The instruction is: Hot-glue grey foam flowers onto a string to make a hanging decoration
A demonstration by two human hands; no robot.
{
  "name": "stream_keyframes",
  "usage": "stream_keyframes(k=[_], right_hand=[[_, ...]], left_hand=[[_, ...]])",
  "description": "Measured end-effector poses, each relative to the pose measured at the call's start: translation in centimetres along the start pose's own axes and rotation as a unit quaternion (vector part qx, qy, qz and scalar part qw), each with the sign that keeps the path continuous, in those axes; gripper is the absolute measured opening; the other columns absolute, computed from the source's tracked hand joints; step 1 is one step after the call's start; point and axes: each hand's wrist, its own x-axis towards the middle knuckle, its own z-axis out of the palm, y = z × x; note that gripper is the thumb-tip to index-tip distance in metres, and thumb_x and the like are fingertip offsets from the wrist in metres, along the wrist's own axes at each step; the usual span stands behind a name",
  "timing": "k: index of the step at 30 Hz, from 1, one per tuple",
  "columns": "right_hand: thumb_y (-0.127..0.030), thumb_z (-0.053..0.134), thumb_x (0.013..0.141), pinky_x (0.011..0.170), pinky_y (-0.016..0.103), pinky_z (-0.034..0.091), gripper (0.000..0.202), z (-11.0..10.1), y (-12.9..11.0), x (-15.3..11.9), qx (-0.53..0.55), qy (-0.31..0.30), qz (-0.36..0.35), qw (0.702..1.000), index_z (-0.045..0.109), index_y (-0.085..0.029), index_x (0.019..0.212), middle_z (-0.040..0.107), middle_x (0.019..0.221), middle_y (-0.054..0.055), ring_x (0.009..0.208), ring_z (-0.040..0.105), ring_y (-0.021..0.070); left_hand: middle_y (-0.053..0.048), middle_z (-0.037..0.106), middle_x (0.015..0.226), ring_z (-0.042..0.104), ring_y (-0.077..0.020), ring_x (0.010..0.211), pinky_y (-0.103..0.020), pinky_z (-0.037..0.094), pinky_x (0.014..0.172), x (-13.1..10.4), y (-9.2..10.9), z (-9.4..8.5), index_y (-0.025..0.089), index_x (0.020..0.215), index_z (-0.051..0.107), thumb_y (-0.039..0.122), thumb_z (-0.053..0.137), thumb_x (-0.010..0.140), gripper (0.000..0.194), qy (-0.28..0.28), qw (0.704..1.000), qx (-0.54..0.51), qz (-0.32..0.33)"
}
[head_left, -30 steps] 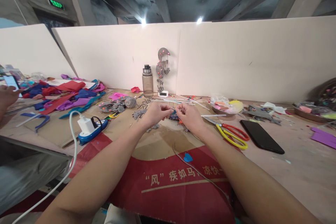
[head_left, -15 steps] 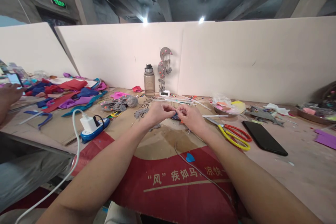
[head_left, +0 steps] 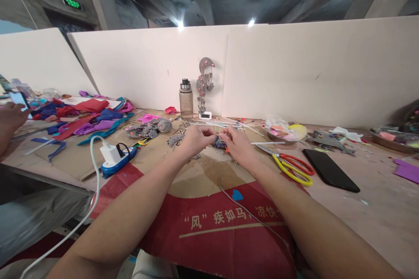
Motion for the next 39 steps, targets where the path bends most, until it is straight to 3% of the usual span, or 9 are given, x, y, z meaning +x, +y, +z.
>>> stream_keyframes(k=[7,12,17,26,29,32,34,36,39], right_hand=[[-0.036,0.045,0.087,0.058,0.025,0.033,0.020,0.3,0.3,-0.4,0.071,0.025,0.069,0.995,0.051,-0.021,0.074,0.052,0.064,-0.003,0.060,0.047,0.0133],[-0.041,0.041,0.086,0.058,0.026,0.039,0.025,0.4,1.8,0.0,0.180,0.107,0.159,0.965,0.047,-0.022,0.072,0.053,0.067,-0.002,0.061,0.052,0.0141],[-0.041,0.030,0.092,0.060,0.029,0.038,0.037,-0.3,2.6,0.2,0.117,0.128,0.138,0.975,0.042,-0.024,0.061,0.054,0.058,0.001,0.060,0.051,0.0166],[-0.052,0.037,0.090,0.057,0.029,0.037,0.057,-2.1,1.6,0.3,0.109,-0.084,0.138,0.981,0.043,-0.023,0.042,0.047,0.040,0.000,0.044,0.044,0.0134],[-0.054,0.046,0.085,0.058,0.029,0.038,0.055,-3.1,1.7,0.1,0.137,-0.204,0.116,0.962,0.046,-0.021,0.041,0.050,0.042,0.000,0.047,0.047,0.0133],[-0.042,0.067,0.070,0.057,0.027,0.037,0.030,-3.6,1.8,-0.1,0.079,-0.317,0.087,0.941,0.059,-0.020,0.052,0.058,0.054,0.000,0.055,0.052,0.0143],[-0.033,0.072,0.063,0.059,0.027,0.039,0.017,-3.3,1.6,0.0,0.037,-0.252,0.080,0.964,0.064,-0.020,0.070,0.063,0.068,-0.001,0.063,0.055,0.0149],[-0.032,0.070,0.066,0.066,0.029,0.044,0.024,-2.6,1.2,0.1,0.045,-0.107,0.087,0.989,0.061,-0.020,0.085,0.064,0.083,0.001,0.072,0.057,0.0157],[-0.031,0.061,0.077,0.084,0.035,0.048,0.029,-1.3,0.2,0.1,0.146,0.039,0.064,0.986,0.054,-0.021,0.103,0.062,0.107,0.007,0.097,0.060,0.0180]], left_hand=[[0.002,0.058,0.055,0.046,-0.0081,0.046,-0.021,0.036,0.049,0.5,-0.9,-0.1,0.016,0.066,0.067,0.024,0.058,0.068,0.013,0.009,0.998,-0.042,-0.035],[0.002,0.057,0.053,0.045,-0.0089,0.048,-0.021,0.033,0.048,1.1,-2.0,-0.5,0.016,0.062,0.066,0.025,0.058,0.067,0.013,0.043,0.999,-0.013,-0.030],[0.003,0.057,0.055,0.044,-0.0086,0.048,-0.021,0.034,0.049,1.5,-2.8,-1.0,0.016,0.063,0.065,0.027,0.059,0.067,0.013,0.083,0.995,-0.027,-0.044],[0.004,0.052,0.053,0.041,-0.0080,0.047,-0.021,0.030,0.047,2.2,-4.1,-2.9,0.017,0.068,0.066,0.032,0.060,0.068,0.016,0.214,0.972,-0.075,-0.067],[0.004,0.050,0.052,0.039,-0.0075,0.045,-0.021,0.028,0.045,2.4,-4.3,-3.1,0.017,0.067,0.063,0.034,0.063,0.067,0.017,0.214,0.963,-0.140,-0.084],[0.004,0.048,0.052,0.037,-0.0066,0.044,-0.021,0.025,0.044,2.3,-3.9,-2.8,0.016,0.067,0.063,0.035,0.066,0.065,0.019,0.182,0.960,-0.186,-0.104],[0.005,0.048,0.052,0.036,-0.0062,0.045,-0.021,0.024,0.044,2.1,-3.2,-2.4,0.016,0.067,0.063,0.035,0.067,0.065,0.020,0.165,0.963,-0.185,-0.103],[0.004,0.050,0.054,0.037,-0.0065,0.047,-0.021,0.026,0.045,1.8,-2.5,-1.8,0.015,0.066,0.064,0.035,0.066,0.065,0.020,0.147,0.970,-0.173,-0.084],[0.004,0.053,0.057,0.040,-0.0074,0.050,-0.021,0.031,0.049,1.3,-1.6,-0.9,0.015,0.065,0.063,0.033,0.065,0.067,0.018,0.116,0.982,-0.139,-0.043]])
